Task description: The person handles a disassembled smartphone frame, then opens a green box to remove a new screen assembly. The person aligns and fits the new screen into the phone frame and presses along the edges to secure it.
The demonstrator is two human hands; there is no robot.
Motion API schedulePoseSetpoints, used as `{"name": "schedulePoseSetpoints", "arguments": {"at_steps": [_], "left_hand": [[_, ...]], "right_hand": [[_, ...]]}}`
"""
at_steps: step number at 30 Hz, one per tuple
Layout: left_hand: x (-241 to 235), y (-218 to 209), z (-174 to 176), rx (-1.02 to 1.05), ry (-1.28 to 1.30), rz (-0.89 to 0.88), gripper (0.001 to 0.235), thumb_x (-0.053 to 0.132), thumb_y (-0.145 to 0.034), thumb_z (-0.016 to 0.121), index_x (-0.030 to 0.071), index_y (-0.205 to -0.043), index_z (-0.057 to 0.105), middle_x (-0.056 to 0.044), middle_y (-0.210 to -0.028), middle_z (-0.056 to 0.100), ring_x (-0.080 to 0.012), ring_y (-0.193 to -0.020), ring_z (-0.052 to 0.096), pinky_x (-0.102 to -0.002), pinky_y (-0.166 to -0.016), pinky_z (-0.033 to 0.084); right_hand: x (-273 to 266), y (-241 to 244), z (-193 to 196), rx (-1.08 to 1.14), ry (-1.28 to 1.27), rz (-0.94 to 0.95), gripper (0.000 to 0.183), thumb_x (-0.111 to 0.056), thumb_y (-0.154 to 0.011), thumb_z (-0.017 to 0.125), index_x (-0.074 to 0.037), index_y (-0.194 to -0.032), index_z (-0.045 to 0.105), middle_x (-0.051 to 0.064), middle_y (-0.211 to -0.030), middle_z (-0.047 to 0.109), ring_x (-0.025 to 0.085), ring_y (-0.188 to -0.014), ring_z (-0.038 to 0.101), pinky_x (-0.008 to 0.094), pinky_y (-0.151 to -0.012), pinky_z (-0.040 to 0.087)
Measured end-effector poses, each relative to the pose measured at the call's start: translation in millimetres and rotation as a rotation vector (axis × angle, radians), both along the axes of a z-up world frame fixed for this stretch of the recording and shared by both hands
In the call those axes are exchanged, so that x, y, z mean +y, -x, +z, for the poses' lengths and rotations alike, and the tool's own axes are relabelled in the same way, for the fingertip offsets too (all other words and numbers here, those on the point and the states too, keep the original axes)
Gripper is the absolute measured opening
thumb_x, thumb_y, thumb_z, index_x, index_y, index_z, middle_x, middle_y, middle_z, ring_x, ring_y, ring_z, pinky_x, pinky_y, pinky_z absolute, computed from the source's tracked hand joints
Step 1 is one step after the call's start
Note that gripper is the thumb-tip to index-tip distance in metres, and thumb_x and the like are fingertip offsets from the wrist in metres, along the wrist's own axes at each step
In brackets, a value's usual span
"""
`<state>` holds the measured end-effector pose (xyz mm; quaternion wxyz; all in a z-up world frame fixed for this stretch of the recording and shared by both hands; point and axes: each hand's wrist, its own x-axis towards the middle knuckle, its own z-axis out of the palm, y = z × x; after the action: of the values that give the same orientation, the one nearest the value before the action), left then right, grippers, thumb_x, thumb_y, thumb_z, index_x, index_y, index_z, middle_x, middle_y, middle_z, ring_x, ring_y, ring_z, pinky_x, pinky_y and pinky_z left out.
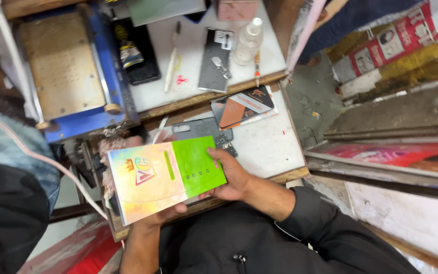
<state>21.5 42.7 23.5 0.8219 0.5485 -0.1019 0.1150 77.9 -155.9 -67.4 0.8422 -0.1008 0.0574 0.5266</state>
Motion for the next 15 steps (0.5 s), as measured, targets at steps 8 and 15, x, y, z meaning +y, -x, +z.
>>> {"name": "schedulePoseSetpoints", "arguments": {"at_steps": [8, 15], "left_hand": [[13.7, 5.0, 2.0, -0.138, -0.308, -0.026, 0.122, 0.028, -0.076, 0.096, 0.013, -0.166, 0.015, -0.018, -0.159, 0.041, -0.0304, -0.147, 0.048, -0.045, -0.122, 0.045], [20.0, -4.6, 4.1, -0.109, -0.884, 0.038, 0.122, 0.034, -0.050, 0.091, 0.014, -0.151, 0.027, -0.018, -0.143, 0.053, -0.0291, -0.131, 0.056, -0.053, -0.114, 0.030]], "right_hand": [[30.0, -12.0, 32.9, 0.013, 0.101, -0.067, 0.076, -0.059, -0.104, 0.043, -0.008, -0.160, 0.037, 0.015, -0.152, 0.053, 0.028, -0.137, 0.055, 0.044, -0.115, 0.046], [27.8, -14.5, 38.6, -0.076, 0.286, -0.148, 0.066, -0.051, -0.103, 0.043, -0.015, -0.158, 0.038, 0.010, -0.148, 0.054, 0.024, -0.135, 0.055, 0.041, -0.111, 0.047]]}}
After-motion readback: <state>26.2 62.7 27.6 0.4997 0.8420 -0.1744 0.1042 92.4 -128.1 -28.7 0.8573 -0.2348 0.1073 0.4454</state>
